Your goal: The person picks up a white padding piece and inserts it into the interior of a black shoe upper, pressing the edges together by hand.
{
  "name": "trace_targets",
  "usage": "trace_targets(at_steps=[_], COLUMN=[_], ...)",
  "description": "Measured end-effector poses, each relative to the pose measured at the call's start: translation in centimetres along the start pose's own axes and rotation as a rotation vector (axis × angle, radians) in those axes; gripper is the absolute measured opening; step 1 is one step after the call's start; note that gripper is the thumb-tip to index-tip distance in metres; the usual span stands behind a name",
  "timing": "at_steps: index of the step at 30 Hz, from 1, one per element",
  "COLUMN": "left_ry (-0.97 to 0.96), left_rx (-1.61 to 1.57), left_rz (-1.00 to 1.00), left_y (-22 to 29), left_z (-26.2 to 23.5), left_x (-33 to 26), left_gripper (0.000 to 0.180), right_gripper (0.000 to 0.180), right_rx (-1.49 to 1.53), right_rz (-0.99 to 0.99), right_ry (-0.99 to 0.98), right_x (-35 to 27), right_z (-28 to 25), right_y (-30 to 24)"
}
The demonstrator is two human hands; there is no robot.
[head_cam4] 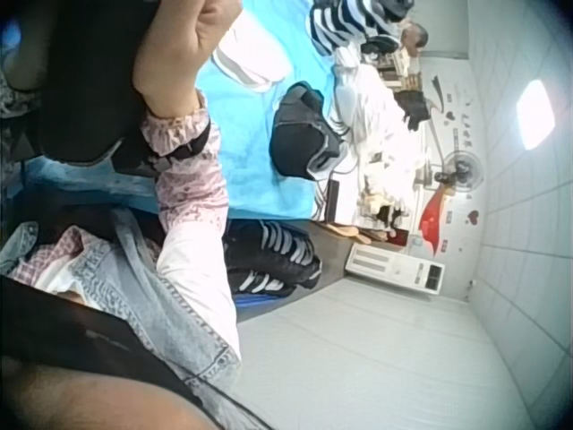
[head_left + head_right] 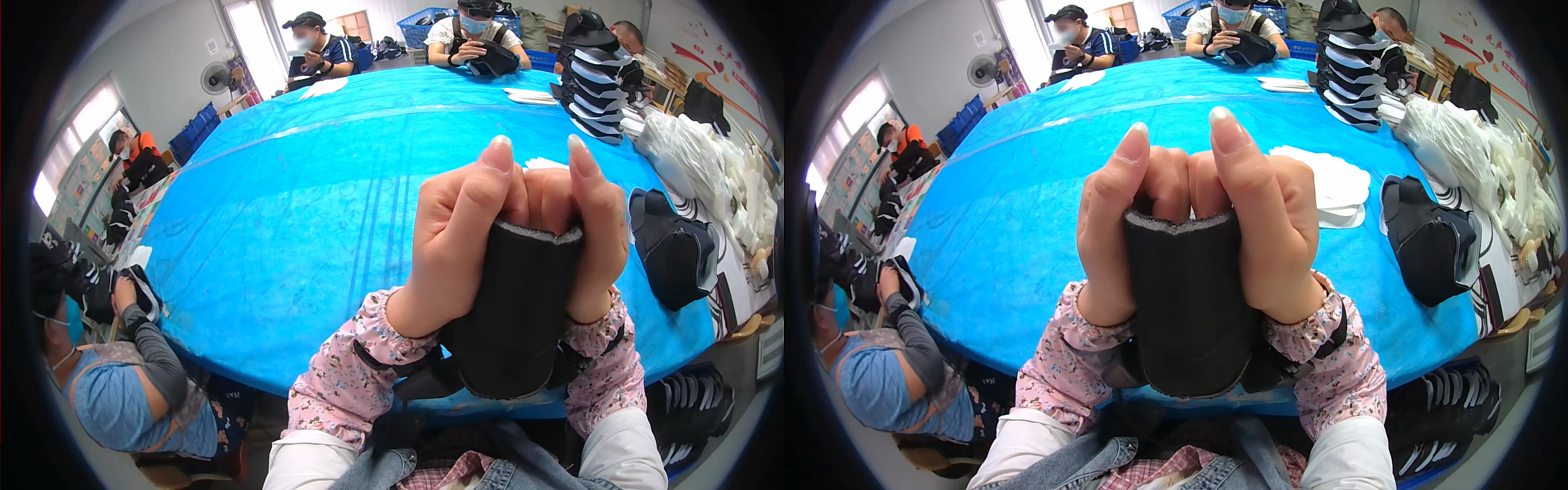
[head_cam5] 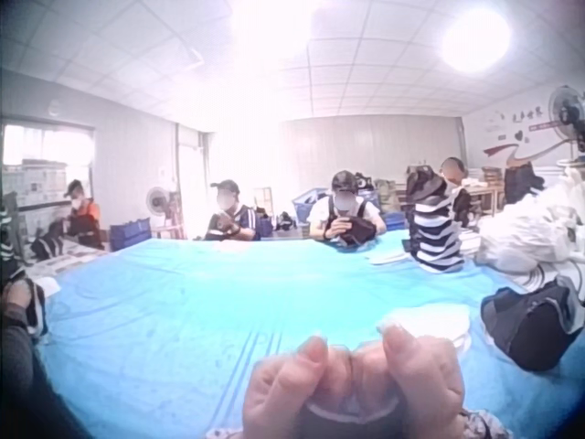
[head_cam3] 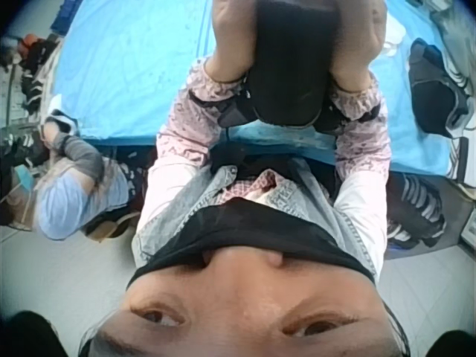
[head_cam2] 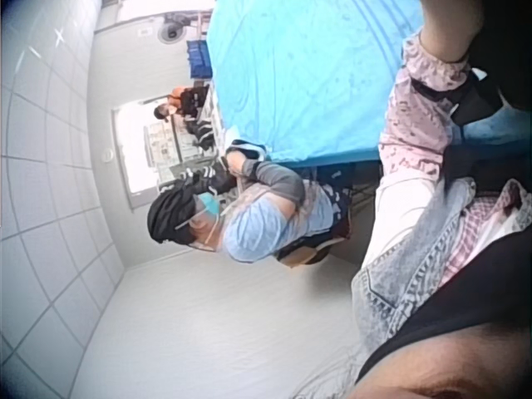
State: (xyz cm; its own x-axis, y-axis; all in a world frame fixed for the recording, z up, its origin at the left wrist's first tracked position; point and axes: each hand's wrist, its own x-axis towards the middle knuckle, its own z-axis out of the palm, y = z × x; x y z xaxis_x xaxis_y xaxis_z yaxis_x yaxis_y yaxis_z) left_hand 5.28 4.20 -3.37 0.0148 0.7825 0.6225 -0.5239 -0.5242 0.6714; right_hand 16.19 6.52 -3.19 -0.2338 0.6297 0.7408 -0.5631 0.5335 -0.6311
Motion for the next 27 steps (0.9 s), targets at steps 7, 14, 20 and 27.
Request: trace_targets(at_steps=[7,14,20,27], left_ry=[-0.05,-0.381,-0.267,-0.35], left_rx=[0.433,0.908,0.655,0.632], left_rz=[0.079,0.32,0.243,0.229], left_y=[1.4,2.8,2.1,2.8], left_z=[-1.2,-1.3,-0.5,-1.1], left_x=[0.2,1.1,0.3,0.9], left_gripper=[0.05,0.03,0.03,0.032], right_gripper=[0.051,0.052,0.041,0.05], right_rx=[-0.388,-0.627,-0.441,-0.624], right_rz=[-0.079,-0.165,-0.12,-0.203], right_ry=[0.012,0.031,-0.058,0.025], right_x=[0.5,0.9,0.8,0.7], right_z=[-0.8,-1.2,-1.5,-0.7], right_y=[-1.3,-1.4,-0.9,-2.0])
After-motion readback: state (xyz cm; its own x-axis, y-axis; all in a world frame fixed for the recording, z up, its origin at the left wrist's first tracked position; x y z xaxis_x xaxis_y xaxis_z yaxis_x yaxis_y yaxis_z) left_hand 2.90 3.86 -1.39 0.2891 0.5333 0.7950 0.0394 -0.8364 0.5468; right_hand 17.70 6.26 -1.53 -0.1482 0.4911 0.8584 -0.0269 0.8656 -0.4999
